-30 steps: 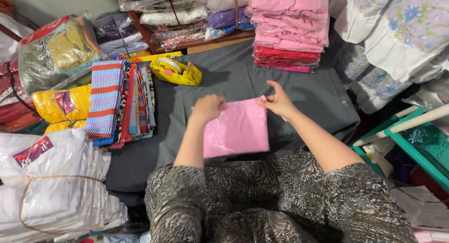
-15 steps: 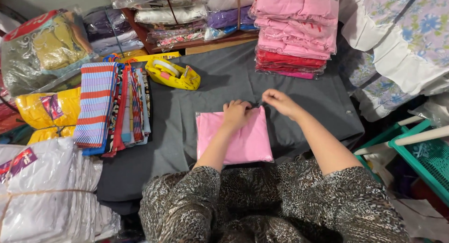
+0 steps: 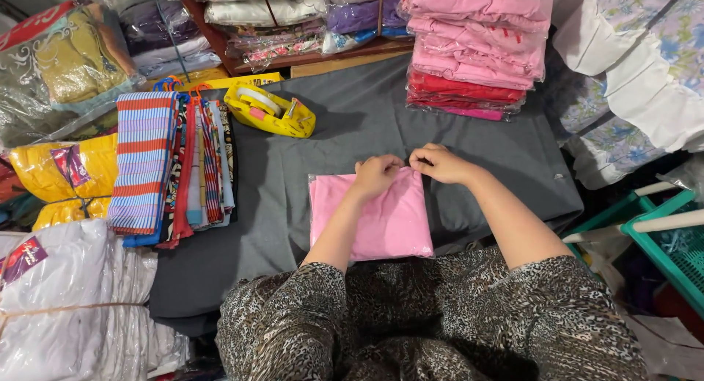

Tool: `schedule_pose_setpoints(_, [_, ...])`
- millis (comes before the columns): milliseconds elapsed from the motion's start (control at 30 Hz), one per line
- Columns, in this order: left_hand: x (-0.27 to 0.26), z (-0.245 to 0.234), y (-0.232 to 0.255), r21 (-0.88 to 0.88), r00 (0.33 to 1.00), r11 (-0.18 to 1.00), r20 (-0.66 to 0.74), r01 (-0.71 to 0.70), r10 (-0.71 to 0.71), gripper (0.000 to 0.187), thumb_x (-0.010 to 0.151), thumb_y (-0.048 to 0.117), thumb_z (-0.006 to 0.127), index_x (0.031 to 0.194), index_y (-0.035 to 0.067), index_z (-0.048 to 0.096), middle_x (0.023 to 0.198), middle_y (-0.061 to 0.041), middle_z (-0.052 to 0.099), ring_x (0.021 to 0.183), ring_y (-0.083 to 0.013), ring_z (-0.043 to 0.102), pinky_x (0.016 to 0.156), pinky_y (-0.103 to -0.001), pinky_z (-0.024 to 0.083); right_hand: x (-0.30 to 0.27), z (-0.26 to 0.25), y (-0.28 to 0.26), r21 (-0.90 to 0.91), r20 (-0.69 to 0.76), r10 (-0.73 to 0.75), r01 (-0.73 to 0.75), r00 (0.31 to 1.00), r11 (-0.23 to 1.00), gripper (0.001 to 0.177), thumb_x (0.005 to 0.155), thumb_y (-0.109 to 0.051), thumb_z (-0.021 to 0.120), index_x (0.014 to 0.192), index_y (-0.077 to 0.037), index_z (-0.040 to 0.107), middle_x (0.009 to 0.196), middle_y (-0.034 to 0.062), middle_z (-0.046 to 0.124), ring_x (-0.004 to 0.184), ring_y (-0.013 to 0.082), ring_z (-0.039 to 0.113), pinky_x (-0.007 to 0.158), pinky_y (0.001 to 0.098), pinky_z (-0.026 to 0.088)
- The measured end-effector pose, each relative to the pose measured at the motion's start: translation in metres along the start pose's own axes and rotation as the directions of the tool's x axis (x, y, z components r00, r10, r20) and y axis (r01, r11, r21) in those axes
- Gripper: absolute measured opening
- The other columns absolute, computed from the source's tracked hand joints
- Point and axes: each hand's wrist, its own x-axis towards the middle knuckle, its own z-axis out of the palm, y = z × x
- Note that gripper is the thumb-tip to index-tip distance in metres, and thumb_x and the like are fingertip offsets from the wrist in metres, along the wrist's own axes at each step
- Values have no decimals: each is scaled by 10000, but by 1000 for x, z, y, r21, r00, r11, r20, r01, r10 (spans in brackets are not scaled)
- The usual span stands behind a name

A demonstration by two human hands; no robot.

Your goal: Folding pink garments and placing them into individual plastic bags for storage or sale.

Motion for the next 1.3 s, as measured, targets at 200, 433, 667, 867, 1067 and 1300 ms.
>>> schedule_pose_setpoints(200, [-7, -1, 9, -46, 1000, 999, -9, 11, -12, 361, 1000, 487, 482, 1164, 285, 732, 1173, 23, 762, 1237, -277, 591, 1155, -538, 219, -3, -10, -8, -280, -31, -24, 14, 999, 960, 212, 1048, -332, 574, 1011, -143, 664, 1071, 156, 638, 1080, 377, 598, 983, 471, 456])
schedule_pose_setpoints(433, [1, 13, -5, 30, 996, 999, -88, -21, 24, 247, 996, 357, 563, 1160, 292, 735, 1115, 25, 775, 1187, -280, 617, 1145, -561, 256, -9, -28, -23, -410, -156, -135, 60, 978, 910, 195, 1055, -353, 569, 991, -184, 642, 1035, 102, 619, 1032, 334, 592, 932, 445, 483])
schedule_pose_setpoints(667, [0, 8, -4, -59, 999, 998, -49, -19, 16, 301, 1002, 279, 540, 1233, 223, 724, 1202, -18, 755, 1237, -275, 587, 1154, -544, 202, -2, -11, -23, 55, -50, -200, 203, 978, 978, 148, 1051, -181, 564, 1011, -64, 644, 989, 191, 624, 1025, 401, 613, 965, 486, 466])
schedule_pose_setpoints(867, [13, 17, -19, -174, 995, 980, 10, 96, -96, 397, 1004, 432, 404, 1172, 326, 747, 1232, 88, 735, 1340, -191, 521, 1190, -468, 108, 2, -8, -19, -197, 4, -85, 85, 996, 977, 235, 1053, -328, 573, 956, -124, 639, 1053, 149, 625, 1063, 374, 581, 1003, 473, 417])
schedule_pose_setpoints(1067, [4, 14, -9, -90, 997, 996, -72, -13, 7, 239, 951, 434, 619, 1097, 325, 775, 1090, 59, 788, 1171, -250, 679, 1131, -507, 264, 4, -8, -17, -598, -36, 39, -53, 999, 799, 291, 1054, -527, 464, 1061, -295, 639, 1096, 3, 577, 1100, 224, 522, 960, 402, 414])
schedule_pose_setpoints(1300, [-3, 0, 2, -162, 977, 984, -209, -79, 44, 164, 908, 343, 700, 1039, 296, 787, 1001, 28, 789, 1059, -240, 729, 1001, -407, 466, 12, -5, -19, -521, -265, -72, -80, 962, 850, 224, 1068, -356, 486, 1234, -240, 581, 1062, 52, 606, 1041, 266, 583, 857, 404, 459])
